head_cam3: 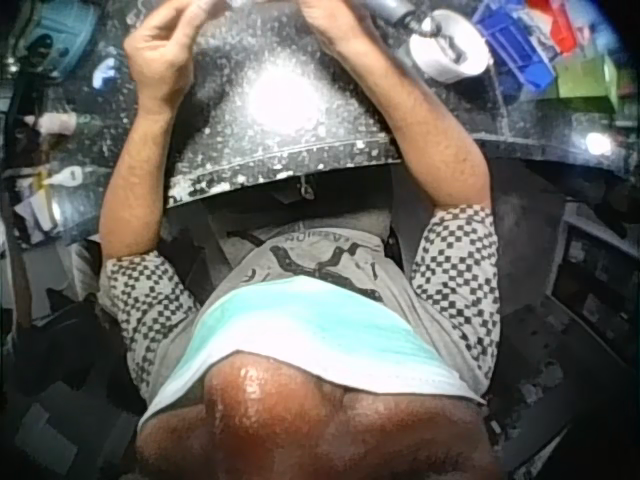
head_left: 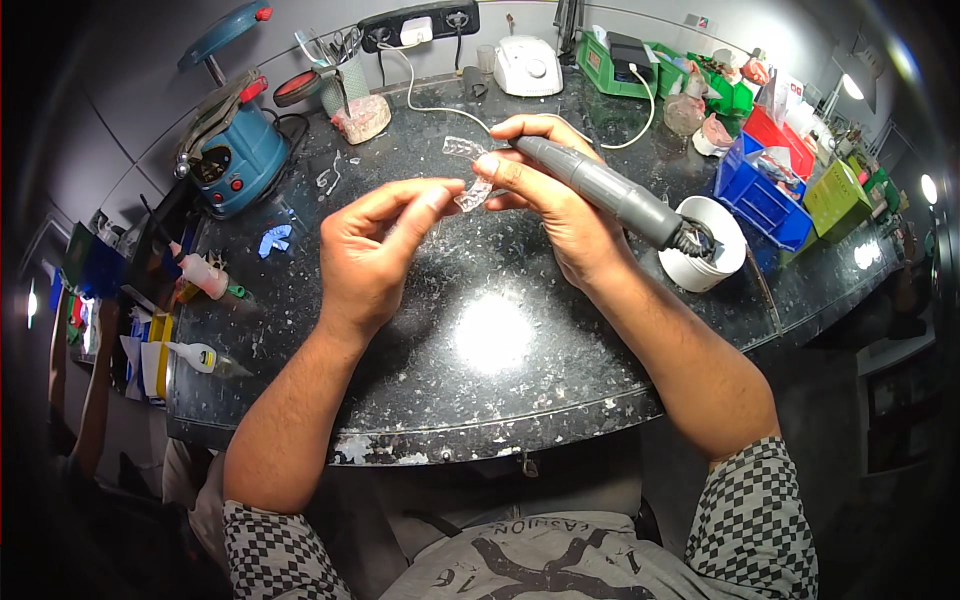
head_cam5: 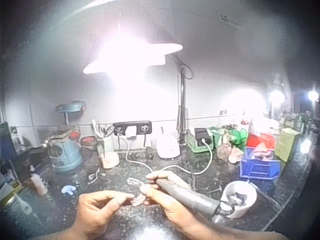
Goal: The person uses a rotary tool to trim and refine the edges of a clear dental aligner by hand, turning the piece to work on different sections while seated at a laboratory bench.
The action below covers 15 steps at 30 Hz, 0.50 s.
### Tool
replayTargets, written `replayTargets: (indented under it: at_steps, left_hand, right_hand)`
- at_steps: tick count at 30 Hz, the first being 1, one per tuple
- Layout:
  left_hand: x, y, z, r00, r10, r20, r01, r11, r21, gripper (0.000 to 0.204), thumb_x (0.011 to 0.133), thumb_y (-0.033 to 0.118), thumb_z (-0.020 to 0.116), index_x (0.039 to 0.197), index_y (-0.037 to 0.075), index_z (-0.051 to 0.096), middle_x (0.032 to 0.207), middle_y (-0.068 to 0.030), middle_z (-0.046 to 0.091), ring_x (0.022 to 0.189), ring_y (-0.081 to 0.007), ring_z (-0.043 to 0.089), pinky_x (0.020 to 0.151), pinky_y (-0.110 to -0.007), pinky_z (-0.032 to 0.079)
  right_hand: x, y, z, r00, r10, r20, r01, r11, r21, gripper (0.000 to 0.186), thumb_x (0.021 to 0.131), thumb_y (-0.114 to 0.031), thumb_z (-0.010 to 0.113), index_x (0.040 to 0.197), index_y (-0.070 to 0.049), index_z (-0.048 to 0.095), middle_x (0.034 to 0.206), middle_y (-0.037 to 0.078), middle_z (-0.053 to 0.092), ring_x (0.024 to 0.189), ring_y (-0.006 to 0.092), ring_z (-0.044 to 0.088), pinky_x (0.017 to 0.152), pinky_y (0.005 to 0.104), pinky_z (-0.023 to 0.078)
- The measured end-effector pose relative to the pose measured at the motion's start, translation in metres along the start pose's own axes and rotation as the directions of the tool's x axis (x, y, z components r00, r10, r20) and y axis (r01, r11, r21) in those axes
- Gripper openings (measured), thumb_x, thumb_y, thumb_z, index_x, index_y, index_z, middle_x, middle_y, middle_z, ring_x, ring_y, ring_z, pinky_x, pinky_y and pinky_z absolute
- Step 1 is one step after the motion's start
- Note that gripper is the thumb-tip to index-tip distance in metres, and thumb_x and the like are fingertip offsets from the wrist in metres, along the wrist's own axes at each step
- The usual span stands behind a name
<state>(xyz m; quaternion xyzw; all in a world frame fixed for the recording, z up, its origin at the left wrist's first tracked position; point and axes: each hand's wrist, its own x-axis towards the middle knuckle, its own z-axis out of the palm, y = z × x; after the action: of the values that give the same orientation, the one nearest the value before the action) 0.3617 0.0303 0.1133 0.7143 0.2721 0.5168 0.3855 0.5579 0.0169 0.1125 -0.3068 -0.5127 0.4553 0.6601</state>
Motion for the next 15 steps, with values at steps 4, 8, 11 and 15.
replayTargets:
  at_steps: [4,8,11,15]
  left_hand:
    - [0.005,-0.002,-0.012,0.991,-0.070,-0.112,0.071,0.997,0.002,0.020,0.095,0.019,0.066,0.096,0.002,0.074,0.081,-0.0044,0.068,0.075,-0.0117,0.063,0.078,-0.026,0.050]
    - [0.009,0.013,-0.001,0.948,0.255,-0.189,-0.174,0.915,0.363,0.011,0.087,0.009,0.073,0.096,0.004,0.076,0.093,-0.0033,0.065,0.089,-0.0116,0.061,0.085,-0.027,0.047]
    - [0.008,0.007,-0.001,0.934,0.353,-0.056,-0.282,0.826,0.488,0.018,0.078,0.010,0.080,0.096,0.009,0.077,0.095,-0.0029,0.067,0.094,-0.0165,0.060,0.087,-0.031,0.046]
    - [0.007,0.007,-0.005,0.949,0.314,-0.041,-0.251,0.826,0.505,0.019,0.080,0.006,0.079,0.098,0.004,0.076,0.100,-0.0056,0.067,0.097,-0.0149,0.061,0.090,-0.028,0.047]
  right_hand:
    - [-0.002,-0.005,0.005,0.986,-0.161,0.035,0.164,0.960,-0.225,0.028,0.084,-0.008,0.076,0.109,-0.007,0.064,0.091,0.003,0.065,0.086,0.0107,0.063,0.076,0.0254,0.054]
    - [-0.007,-0.006,0.009,0.983,-0.160,0.087,0.178,0.941,-0.286,0.032,0.082,-0.008,0.077,0.111,-0.007,0.063,0.095,0.004,0.064,0.088,0.0108,0.063,0.080,0.0252,0.053]
    - [-0.008,-0.007,0.007,0.967,-0.212,0.140,0.248,0.906,-0.343,0.032,0.083,-0.008,0.075,0.113,-0.008,0.063,0.096,0.005,0.064,0.091,0.0114,0.065,0.081,0.0264,0.054]
    - [-0.008,-0.004,0.009,0.957,-0.249,0.148,0.285,0.898,-0.334,0.033,0.084,-0.007,0.075,0.114,-0.008,0.063,0.097,0.005,0.065,0.091,0.0117,0.065,0.082,0.0265,0.053]
